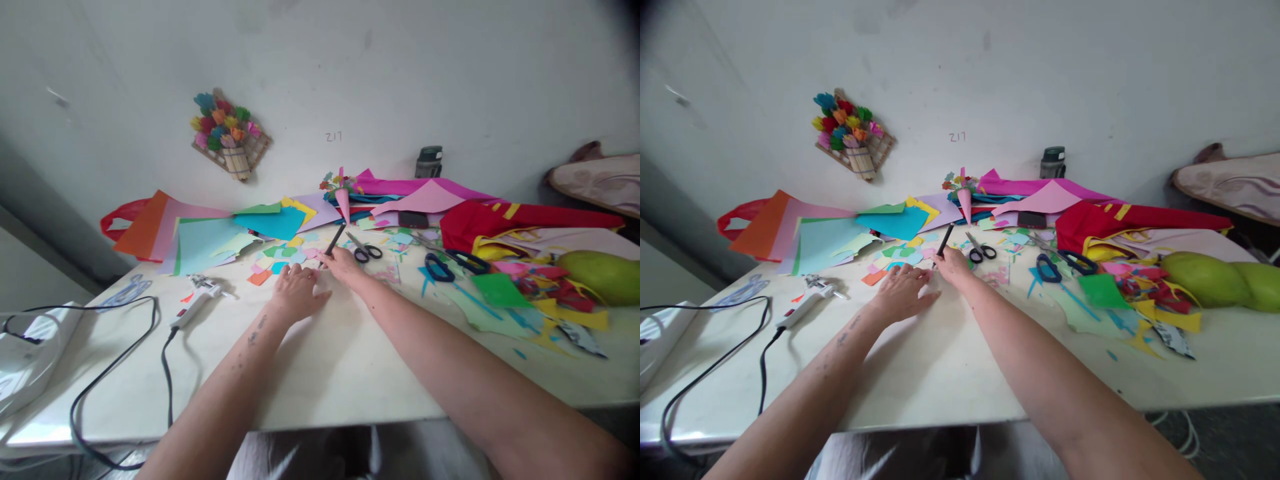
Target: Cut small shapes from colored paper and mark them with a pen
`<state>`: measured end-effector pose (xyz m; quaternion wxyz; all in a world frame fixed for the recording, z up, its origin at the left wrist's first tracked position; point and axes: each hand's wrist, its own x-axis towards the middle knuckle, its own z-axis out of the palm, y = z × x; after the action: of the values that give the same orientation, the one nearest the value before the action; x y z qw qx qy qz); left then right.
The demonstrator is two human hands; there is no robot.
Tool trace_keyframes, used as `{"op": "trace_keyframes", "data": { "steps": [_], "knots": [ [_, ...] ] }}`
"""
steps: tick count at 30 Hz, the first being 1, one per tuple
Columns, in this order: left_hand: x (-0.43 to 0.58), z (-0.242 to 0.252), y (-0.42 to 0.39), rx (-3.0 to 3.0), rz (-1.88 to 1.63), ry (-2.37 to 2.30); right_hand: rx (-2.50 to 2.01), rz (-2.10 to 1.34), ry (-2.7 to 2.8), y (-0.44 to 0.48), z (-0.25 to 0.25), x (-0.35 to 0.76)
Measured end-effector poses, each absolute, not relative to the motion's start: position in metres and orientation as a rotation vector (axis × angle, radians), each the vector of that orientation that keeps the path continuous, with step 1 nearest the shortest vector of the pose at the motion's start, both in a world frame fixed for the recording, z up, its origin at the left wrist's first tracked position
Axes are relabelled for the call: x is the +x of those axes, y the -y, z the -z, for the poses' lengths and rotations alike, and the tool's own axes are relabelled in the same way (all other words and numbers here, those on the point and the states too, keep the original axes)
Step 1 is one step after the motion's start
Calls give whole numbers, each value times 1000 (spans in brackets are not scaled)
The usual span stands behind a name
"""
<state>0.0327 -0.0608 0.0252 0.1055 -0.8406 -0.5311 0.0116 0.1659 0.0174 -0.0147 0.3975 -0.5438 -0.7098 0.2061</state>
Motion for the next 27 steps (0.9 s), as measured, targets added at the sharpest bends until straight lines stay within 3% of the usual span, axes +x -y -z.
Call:
{"op": "trace_keyframes", "data": {
  "steps": [27],
  "knots": [
    [32,-25,61,-2467,-43,1529,-1420,-635,1721,-11,5,170]
  ]
}}
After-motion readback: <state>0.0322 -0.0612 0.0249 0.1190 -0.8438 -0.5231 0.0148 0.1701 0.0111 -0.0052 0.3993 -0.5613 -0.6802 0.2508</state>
